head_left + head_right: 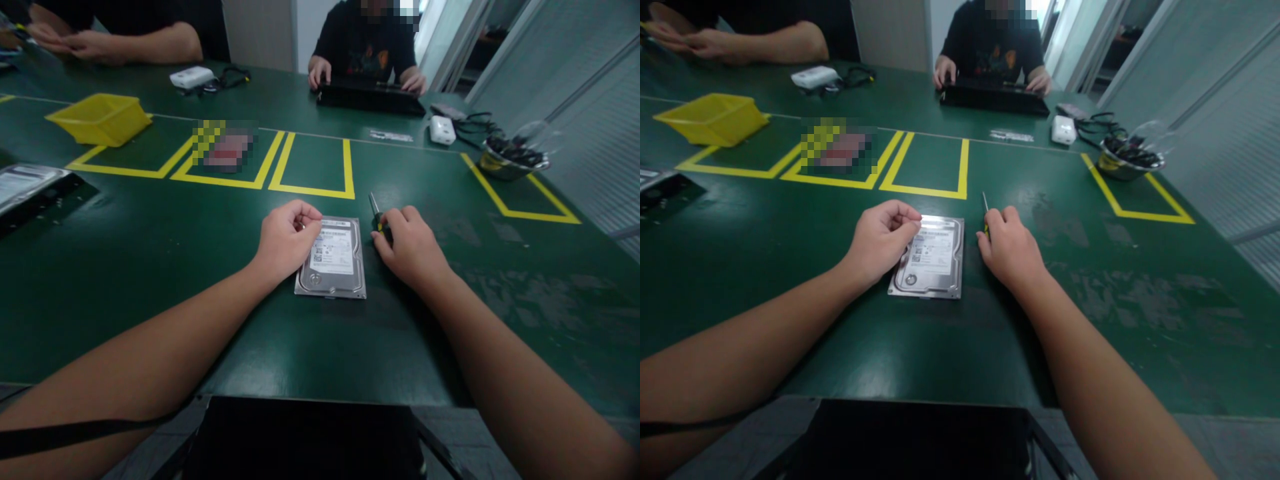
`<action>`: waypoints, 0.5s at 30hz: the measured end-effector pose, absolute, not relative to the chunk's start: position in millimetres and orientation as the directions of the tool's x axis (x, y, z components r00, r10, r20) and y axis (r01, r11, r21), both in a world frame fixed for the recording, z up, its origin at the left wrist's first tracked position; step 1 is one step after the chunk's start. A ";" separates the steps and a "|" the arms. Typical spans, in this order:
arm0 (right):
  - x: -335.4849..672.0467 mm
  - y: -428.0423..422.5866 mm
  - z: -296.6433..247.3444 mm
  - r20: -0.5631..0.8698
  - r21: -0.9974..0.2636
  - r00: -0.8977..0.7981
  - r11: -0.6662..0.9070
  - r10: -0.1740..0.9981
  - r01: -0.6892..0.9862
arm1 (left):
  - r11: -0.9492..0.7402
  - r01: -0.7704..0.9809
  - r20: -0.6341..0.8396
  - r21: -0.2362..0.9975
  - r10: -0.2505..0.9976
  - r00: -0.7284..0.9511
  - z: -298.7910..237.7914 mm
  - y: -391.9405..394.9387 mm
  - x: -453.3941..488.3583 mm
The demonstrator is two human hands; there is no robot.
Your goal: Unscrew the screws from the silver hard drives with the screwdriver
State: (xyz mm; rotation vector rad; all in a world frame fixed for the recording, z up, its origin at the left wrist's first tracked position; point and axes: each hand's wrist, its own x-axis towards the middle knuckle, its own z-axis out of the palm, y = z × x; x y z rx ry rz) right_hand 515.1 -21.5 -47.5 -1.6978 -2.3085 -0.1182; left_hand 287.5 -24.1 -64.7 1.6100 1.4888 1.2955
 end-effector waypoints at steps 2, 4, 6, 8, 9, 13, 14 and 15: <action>515.5 -20.5 -49.2 0.269 -0.101 -0.263 0.298 0.927 0.949 | -0.205 0.400 0.262 0.893 0.960 -0.094 -64.9 -23.9 287.3; 516.2 -19.4 -51.2 0.273 -0.107 -0.252 0.290 0.928 0.951 | -0.207 0.408 0.264 0.889 0.960 -0.089 -64.9 -23.8 287.3; 517.1 -18.3 -53.0 0.272 -0.116 -0.249 0.288 0.930 0.951 | -0.211 0.407 0.268 0.889 0.959 -0.087 -64.8 -23.9 287.5; 517.8 -17.4 -54.2 0.270 -0.125 -0.250 0.291 0.930 0.948 | -0.211 0.404 0.267 0.890 0.960 -0.087 -64.6 -24.1 287.9; 518.1 -17.1 -54.6 0.271 -0.128 -0.251 0.293 0.929 0.948 | -0.209 0.405 0.264 0.890 0.961 -0.086 -64.3 -24.2 288.1; 519.4 -15.7 -55.2 0.259 -0.131 -0.261 0.302 0.930 0.944 | -0.197 0.412 0.252 0.890 0.964 -0.083 -62.4 -24.8 288.4; 519.9 -15.1 -55.5 0.256 -0.135 -0.262 0.303 0.930 0.944 | -0.197 0.413 0.251 0.889 0.965 -0.080 -61.8 -25.0 288.5; 520.5 -14.4 -55.7 0.255 -0.142 -0.260 0.302 0.931 0.943 | -0.199 0.414 0.252 0.888 0.965 -0.077 -61.4 -25.2 288.6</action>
